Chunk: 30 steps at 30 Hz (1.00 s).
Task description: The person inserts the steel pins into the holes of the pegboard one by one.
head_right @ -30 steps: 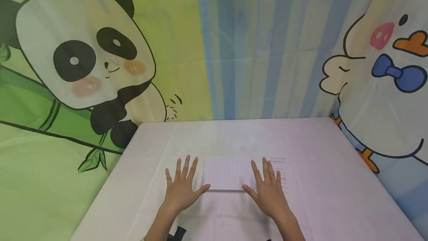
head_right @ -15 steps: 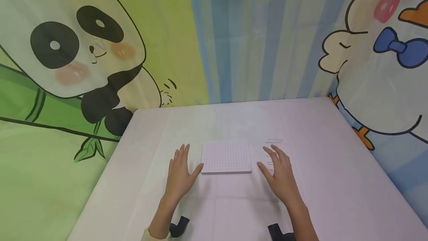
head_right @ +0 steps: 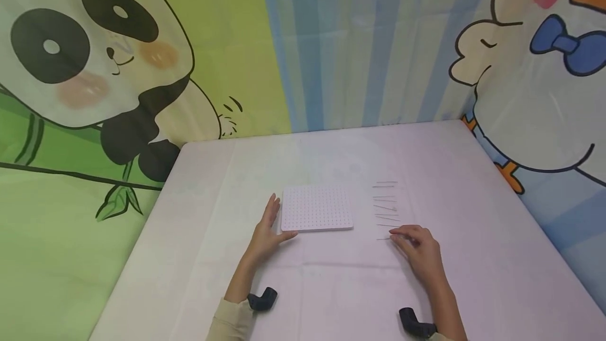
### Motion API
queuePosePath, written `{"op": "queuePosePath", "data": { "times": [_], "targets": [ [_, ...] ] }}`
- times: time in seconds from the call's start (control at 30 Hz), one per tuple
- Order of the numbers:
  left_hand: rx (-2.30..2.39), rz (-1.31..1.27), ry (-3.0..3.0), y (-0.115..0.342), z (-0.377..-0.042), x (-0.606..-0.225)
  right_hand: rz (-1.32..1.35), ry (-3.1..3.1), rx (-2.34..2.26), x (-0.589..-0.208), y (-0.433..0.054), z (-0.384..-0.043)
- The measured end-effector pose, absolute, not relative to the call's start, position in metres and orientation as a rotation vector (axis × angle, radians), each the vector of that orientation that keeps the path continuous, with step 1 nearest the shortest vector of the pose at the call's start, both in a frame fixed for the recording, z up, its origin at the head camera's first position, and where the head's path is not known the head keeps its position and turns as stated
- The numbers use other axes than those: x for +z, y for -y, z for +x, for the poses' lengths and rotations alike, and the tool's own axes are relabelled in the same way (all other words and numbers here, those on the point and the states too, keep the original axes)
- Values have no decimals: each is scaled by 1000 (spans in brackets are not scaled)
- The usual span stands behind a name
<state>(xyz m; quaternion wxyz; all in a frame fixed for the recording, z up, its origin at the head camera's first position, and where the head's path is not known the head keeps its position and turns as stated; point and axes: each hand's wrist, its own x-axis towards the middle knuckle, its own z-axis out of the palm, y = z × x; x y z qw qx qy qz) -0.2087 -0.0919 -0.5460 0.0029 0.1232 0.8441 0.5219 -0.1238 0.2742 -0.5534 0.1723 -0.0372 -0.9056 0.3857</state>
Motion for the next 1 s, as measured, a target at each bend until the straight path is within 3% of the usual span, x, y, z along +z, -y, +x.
{"op": "queuePosePath", "data": {
  "times": [0.5, 1.0],
  "targets": [
    [1517, 495, -2747, 92, -218, -557, 230, 2438, 996, -563, -275, -138],
    [1476, 468, -2754, 94, -218, -558, 259, 2448, 954, -569, -272, -141]
  ]
}}
